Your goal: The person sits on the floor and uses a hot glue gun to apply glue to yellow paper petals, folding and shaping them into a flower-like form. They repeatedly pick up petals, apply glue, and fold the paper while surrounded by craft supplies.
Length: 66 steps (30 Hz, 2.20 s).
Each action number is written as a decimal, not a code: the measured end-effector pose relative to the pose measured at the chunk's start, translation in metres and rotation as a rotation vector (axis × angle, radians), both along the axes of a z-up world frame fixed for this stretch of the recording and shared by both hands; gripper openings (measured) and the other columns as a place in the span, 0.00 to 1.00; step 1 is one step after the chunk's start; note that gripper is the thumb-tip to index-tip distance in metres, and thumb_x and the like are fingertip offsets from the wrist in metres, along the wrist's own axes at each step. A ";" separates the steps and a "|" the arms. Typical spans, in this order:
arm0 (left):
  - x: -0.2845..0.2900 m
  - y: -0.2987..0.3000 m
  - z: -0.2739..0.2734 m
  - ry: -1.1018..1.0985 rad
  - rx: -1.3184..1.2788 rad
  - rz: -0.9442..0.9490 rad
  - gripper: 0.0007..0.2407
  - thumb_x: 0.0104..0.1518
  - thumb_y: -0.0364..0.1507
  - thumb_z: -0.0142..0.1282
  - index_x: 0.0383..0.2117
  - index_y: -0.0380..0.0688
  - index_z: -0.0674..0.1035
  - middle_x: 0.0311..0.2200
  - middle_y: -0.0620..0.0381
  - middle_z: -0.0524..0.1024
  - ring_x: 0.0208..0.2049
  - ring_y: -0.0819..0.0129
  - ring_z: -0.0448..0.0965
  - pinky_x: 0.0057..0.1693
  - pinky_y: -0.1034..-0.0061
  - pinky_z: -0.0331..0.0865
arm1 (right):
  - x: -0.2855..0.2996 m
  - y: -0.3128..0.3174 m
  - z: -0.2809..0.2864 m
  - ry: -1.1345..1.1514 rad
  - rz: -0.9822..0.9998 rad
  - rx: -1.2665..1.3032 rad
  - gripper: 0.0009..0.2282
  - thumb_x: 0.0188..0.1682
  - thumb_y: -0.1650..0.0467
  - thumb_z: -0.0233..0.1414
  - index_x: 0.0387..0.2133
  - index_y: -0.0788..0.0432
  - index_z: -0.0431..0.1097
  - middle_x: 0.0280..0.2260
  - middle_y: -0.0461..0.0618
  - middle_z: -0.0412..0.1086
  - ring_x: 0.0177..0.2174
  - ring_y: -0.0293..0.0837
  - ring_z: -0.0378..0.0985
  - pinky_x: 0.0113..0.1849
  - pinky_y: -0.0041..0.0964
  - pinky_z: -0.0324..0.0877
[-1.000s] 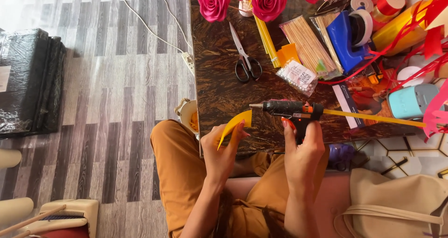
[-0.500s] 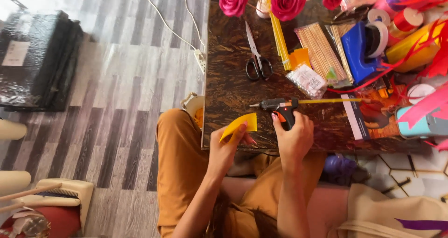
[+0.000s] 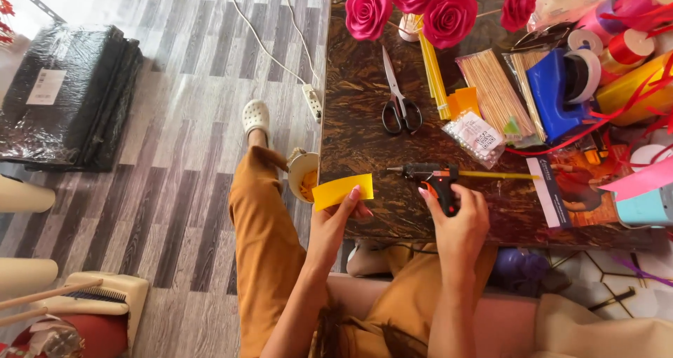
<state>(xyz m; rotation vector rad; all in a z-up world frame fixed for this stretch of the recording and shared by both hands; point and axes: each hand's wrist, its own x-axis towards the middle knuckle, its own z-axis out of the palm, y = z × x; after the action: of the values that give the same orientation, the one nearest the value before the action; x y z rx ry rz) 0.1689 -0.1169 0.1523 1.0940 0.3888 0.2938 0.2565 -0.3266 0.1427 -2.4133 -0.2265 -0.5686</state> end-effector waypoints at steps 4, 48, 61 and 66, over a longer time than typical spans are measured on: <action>0.015 0.002 0.021 0.013 0.018 -0.027 0.12 0.67 0.35 0.60 0.32 0.39 0.84 0.23 0.52 0.82 0.28 0.72 0.82 0.47 0.75 0.75 | -0.003 -0.005 0.014 -0.017 -0.014 0.017 0.18 0.48 0.63 0.70 0.41 0.65 0.78 0.35 0.57 0.74 0.37 0.56 0.80 0.38 0.46 0.77; -0.004 -0.040 0.059 -0.045 0.076 -0.138 0.14 0.67 0.38 0.58 0.34 0.39 0.86 0.31 0.51 0.83 0.39 0.68 0.81 0.59 0.62 0.73 | -0.039 0.040 0.090 -0.366 0.481 0.303 0.09 0.47 0.80 0.63 0.38 0.58 0.84 0.39 0.54 0.76 0.34 0.48 0.77 0.39 0.40 0.78; -0.004 -0.036 0.045 -0.108 0.126 -0.108 0.10 0.63 0.35 0.64 0.39 0.40 0.88 0.33 0.52 0.84 0.38 0.71 0.79 0.58 0.67 0.72 | -0.039 0.039 0.087 -0.493 0.493 0.086 0.11 0.47 0.80 0.62 0.40 0.56 0.85 0.40 0.54 0.77 0.36 0.53 0.78 0.39 0.44 0.78; -0.001 -0.038 0.049 -0.132 0.135 -0.086 0.09 0.60 0.32 0.68 0.38 0.39 0.89 0.31 0.52 0.85 0.36 0.72 0.79 0.57 0.69 0.73 | -0.040 0.036 0.082 -0.517 0.497 0.080 0.10 0.48 0.80 0.60 0.39 0.56 0.85 0.40 0.55 0.77 0.37 0.55 0.79 0.39 0.45 0.78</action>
<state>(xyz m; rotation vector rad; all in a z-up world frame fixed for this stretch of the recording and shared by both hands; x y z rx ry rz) 0.1680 -0.1545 0.2016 1.2127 0.2062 0.3170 0.2161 -0.2908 0.2250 -1.9818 -0.9673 -0.9262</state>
